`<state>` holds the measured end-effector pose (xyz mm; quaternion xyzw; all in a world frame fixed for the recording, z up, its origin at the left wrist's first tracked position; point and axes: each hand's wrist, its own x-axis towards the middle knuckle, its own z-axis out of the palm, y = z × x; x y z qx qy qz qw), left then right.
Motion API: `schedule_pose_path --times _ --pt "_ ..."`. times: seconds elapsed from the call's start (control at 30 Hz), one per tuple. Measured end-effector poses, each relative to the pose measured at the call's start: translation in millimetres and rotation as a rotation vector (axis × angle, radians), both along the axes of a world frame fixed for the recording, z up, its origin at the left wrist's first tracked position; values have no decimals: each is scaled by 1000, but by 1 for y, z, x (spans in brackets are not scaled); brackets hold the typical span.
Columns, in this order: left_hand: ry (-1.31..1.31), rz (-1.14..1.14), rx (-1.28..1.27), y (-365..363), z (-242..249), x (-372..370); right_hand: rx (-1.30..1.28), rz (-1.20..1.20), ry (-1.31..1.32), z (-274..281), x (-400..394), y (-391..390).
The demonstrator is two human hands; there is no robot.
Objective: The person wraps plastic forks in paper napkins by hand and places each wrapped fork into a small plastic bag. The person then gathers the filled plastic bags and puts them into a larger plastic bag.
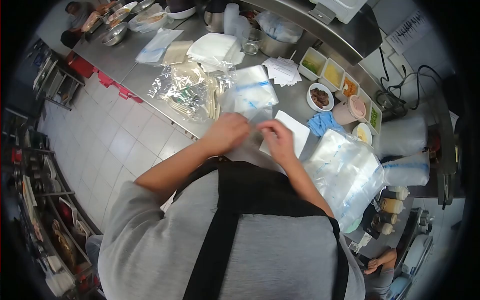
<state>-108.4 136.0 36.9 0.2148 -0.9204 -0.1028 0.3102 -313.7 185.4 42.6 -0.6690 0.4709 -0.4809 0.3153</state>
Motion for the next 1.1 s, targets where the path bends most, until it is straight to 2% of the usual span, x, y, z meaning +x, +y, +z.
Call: schedule_pose_path --times 0.03,0.1,0.2,0.33,0.43,0.6,0.63,0.73,0.8,0.83,0.9,0.93,1.0,1.03,1.1 --pt "30 128 -37 -1 2 21 67 128 58 -6 13 -9" --pt "-33 427 -58 4 5 56 -11 392 275 -18 40 -31" --pt "-109 659 -26 -13 -8 93 -8 300 530 -30 76 -49" --pt "-268 705 36 -32 -12 101 49 89 669 -33 94 -68" --pt "-400 749 243 -38 -7 94 94 28 704 -33 90 -75" --pt "-316 769 334 -52 -15 98 98 -1 732 -41 81 -88" --pt "-301 770 357 -54 -16 100 113 -10 709 -39 80 -87" --pt "35 769 278 -46 -17 105 204 -23 603 -20 76 -81" --pt "82 757 217 -36 -17 110 337 -18 484 -4 67 -69" --pt "106 751 187 -30 -17 112 472 50 279 -6 57 -63" --pt "24 701 125 -16 -19 106 734 185 -138 -12 37 -50" --pt "-18 675 98 -10 -20 102 826 201 -244 -14 35 -41" --pt "4 812 175 -9 -20 94 1006 226 -462 -18 32 -28" --pt "17 879 210 -10 -18 90 1021 243 -456 -20 33 -28" --pt "-28 862 291 -11 -14 86 1047 277 -436 -30 34 -32"
